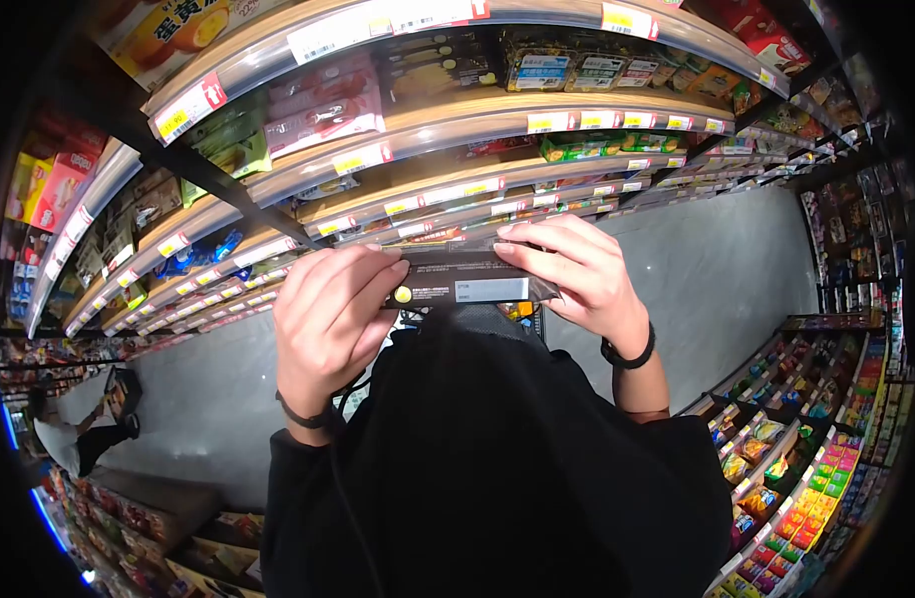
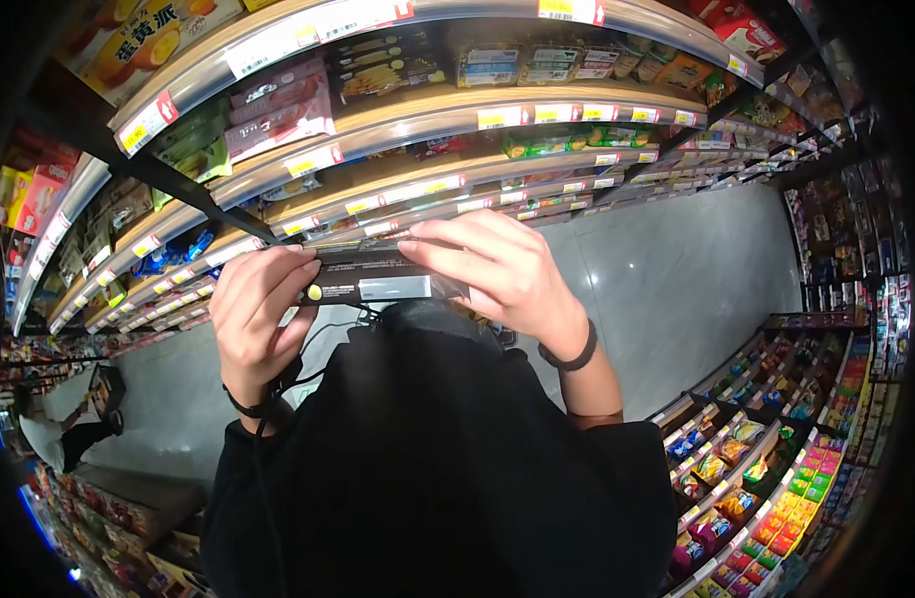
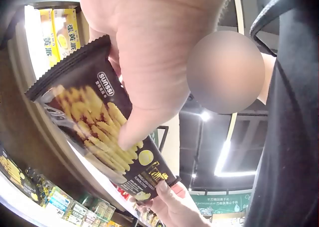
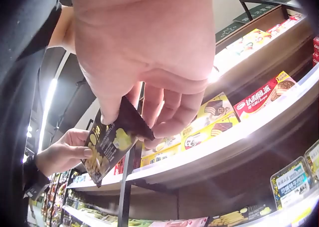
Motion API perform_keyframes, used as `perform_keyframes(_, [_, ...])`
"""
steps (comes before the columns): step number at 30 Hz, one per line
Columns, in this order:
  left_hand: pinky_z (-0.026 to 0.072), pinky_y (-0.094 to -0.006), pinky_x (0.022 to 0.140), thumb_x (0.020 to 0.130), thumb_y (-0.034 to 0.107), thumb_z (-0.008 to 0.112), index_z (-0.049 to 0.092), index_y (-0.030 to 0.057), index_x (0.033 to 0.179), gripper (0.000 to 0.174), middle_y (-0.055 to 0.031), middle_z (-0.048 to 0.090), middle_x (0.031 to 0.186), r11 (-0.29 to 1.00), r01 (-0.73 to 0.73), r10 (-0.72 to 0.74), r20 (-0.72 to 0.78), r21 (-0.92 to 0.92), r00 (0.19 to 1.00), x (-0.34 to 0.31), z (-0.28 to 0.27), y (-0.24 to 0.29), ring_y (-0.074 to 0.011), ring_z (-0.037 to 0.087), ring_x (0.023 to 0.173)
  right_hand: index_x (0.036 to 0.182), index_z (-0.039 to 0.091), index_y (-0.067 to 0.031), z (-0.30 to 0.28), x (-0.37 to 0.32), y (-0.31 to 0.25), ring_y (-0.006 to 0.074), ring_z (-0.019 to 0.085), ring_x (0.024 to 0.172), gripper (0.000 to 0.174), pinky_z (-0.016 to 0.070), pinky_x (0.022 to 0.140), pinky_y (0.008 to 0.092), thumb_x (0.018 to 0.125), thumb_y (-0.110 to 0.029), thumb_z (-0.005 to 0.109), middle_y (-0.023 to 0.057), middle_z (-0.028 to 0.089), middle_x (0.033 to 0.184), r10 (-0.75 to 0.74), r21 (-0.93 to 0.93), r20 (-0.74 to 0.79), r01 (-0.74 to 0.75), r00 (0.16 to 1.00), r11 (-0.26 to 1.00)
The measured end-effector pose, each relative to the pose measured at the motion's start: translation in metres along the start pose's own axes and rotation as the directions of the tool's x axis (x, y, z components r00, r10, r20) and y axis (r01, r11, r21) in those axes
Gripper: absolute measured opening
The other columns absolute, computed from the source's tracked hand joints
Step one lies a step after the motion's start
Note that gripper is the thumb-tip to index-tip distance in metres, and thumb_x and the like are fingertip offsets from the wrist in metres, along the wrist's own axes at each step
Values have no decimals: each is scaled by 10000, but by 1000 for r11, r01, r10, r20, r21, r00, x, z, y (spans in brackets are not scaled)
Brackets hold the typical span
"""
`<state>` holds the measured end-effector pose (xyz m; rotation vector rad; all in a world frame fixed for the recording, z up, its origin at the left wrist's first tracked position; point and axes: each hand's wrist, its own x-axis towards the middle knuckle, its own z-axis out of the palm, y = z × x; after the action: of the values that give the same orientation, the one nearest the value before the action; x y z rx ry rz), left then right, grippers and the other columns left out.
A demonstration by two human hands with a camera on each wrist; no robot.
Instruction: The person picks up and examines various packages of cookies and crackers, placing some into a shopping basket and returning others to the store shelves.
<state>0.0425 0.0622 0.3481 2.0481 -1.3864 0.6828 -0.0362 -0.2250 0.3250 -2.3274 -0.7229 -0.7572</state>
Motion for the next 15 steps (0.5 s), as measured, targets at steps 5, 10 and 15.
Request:
perform_keyframes(5, [538, -423, 851, 645, 62, 753, 731, 34, 1034, 391, -71, 706, 1056, 1000, 11, -11, 2, 2, 1000, -1, 1, -5, -265, 676, 1014, 1159, 722, -77, 2, 2, 1, 285, 676, 908, 422, 549, 780, 378, 737, -58, 707, 85, 711, 1130, 7, -10, 14, -6, 1000, 1000])
perform_keyframes(10, [537, -423, 850, 663, 86, 766, 730, 33, 1039, 381, -71, 709, 1059, 1000, 14, -14, 5, -11, 1000, 2, 3, -7, -268, 678, 1020, 1157, 721, -75, -1, 3, 4, 287, 675, 905, 423, 551, 783, 377, 734, -58, 706, 85, 711, 1138, 9, -17, 15, -8, 1000, 1000])
perform_keyframes(15, [538, -422, 831, 653, 79, 772, 724, 21, 1044, 398, -87, 714, 1052, 1000, -9, 9, 7, -17, 1000, 6, 8, -6, -281, 686, 1008, 1154, 720, -76, -4, 0, 8, 290, 675, 905, 428, 553, 789, 384, 727, -61, 704, 89, 712, 1143, 14, -20, 7, -14, 1000, 1000])
